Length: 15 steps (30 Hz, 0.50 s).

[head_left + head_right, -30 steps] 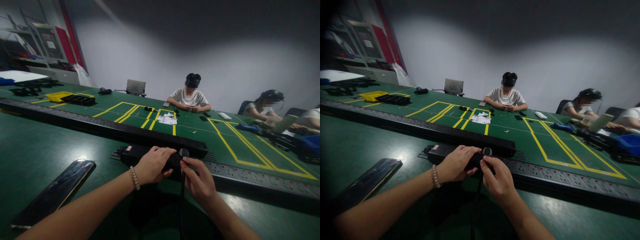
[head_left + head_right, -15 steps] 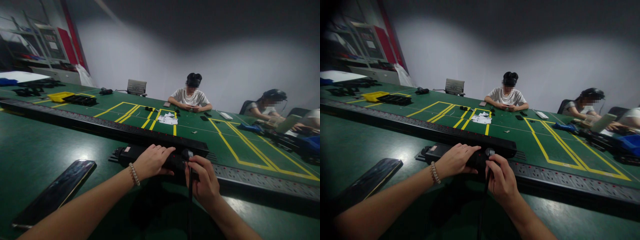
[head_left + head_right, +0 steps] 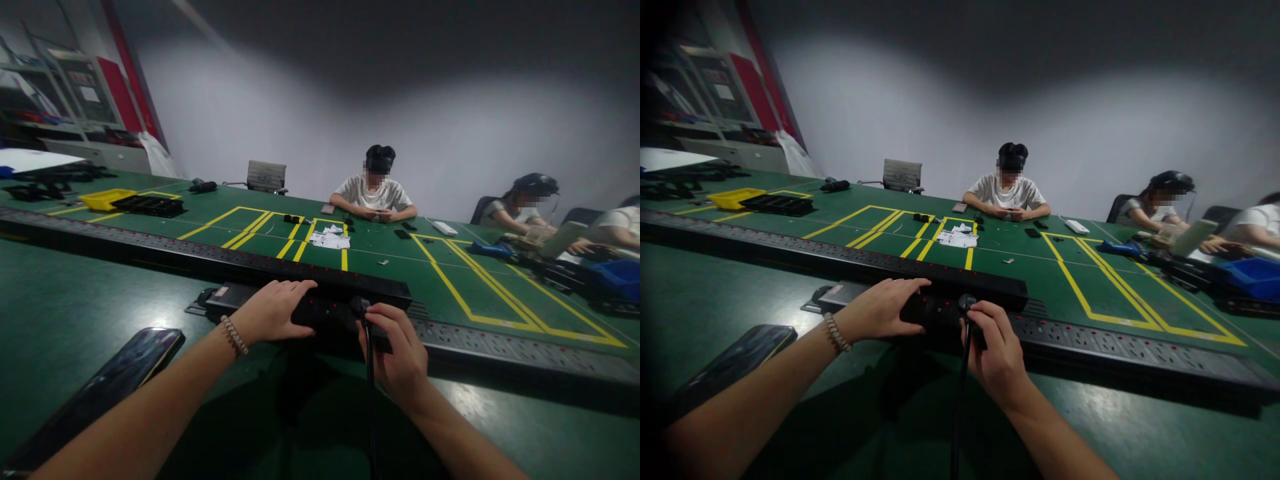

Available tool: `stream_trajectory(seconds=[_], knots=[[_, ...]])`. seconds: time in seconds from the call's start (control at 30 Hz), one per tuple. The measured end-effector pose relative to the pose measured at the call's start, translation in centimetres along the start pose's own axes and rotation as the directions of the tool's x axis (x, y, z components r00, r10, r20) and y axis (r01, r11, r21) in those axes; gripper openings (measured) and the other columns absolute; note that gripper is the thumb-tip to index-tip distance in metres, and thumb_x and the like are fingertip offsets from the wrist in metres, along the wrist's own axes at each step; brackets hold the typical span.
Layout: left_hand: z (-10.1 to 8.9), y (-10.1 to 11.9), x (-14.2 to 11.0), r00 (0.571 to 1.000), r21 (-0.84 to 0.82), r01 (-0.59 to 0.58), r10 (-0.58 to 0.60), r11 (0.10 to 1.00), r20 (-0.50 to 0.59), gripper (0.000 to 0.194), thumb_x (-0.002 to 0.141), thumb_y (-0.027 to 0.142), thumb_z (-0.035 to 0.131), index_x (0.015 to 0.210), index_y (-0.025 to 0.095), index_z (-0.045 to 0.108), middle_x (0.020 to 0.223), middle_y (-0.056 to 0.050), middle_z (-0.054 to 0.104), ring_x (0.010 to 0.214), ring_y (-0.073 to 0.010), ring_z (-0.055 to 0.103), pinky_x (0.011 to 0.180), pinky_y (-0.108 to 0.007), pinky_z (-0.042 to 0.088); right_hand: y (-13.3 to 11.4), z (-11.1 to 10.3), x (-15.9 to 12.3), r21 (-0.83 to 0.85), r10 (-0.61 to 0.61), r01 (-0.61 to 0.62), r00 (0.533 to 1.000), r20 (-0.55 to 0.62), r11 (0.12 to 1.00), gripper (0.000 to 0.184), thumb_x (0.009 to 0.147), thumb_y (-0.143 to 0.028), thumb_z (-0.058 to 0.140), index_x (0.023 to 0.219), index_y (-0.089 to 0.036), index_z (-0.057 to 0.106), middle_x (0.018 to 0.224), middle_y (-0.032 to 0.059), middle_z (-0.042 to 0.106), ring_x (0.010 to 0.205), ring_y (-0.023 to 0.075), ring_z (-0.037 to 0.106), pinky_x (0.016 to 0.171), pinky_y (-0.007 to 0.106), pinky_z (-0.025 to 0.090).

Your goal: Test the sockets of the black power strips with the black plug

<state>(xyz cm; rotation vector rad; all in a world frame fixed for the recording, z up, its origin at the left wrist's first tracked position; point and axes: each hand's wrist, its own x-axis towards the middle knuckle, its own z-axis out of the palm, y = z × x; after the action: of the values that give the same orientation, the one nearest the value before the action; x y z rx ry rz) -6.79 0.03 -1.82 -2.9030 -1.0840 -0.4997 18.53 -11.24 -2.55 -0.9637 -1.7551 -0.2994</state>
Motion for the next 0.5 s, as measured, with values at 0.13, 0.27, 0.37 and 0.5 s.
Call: stream_trajectory(seconds=[0.13,0.27,0.37,0.5], knots=[[0.6,1.8,0.3,0.999,-0.046,-0.006,0.003,0.999,-0.048,0.083,0.080,0.061,0.071,0.144,0.018,0.042,0.134,-0.014,0.062,0.115,-0.0319,0.062,0.097,-0.044,0.045,0.6,0.9,-0.4,0.038,-0.007,0.005,0.999,0.050,0.999,0.030,0.087,-0.006,0.068,0.114,-0.021,0.065,0.110,0.0097,0.069,0.100,0.0203,0.069,0.085,0.036,0.061],[1.2,3.0,0.6,0.997,-0.041,-0.016,0.013,0.999,-0.071,0.079,0.081,0.058,0.071,0.143,0.018,0.042,0.133,-0.013,0.063,0.115,-0.0320,0.061,0.096,-0.044,0.044,1.1,1.5,-0.4,0.032,-0.009,0.007,0.997,0.071,0.999,0.029,0.087,-0.006,0.068,0.112,-0.020,0.067,0.112,0.0102,0.070,0.103,0.0208,0.070,0.089,0.037,0.061],[1.4,3.4,0.6,0.997,-0.035,-0.026,0.024,0.999,-0.076,0.077,0.082,0.057,0.070,0.143,0.019,0.042,0.132,-0.013,0.063,0.114,-0.0321,0.061,0.095,-0.044,0.044,1.1,1.6,-0.2,0.025,-0.015,0.013,0.997,0.074,1.000,0.029,0.087,-0.005,0.069,0.112,-0.020,0.068,0.113,0.0103,0.071,0.104,0.0209,0.070,0.089,0.036,0.061],[1.4,3.5,0.7,0.997,-0.034,-0.028,0.026,0.999,-0.068,0.075,0.084,0.056,0.069,0.143,0.019,0.042,0.130,-0.013,0.064,0.113,-0.0319,0.061,0.095,-0.044,0.043,1.0,1.6,0.0,0.043,-0.025,0.021,0.996,0.081,0.999,0.030,0.087,-0.005,0.069,0.113,-0.021,0.068,0.112,0.0096,0.070,0.103,0.0199,0.070,0.087,0.035,0.062]])
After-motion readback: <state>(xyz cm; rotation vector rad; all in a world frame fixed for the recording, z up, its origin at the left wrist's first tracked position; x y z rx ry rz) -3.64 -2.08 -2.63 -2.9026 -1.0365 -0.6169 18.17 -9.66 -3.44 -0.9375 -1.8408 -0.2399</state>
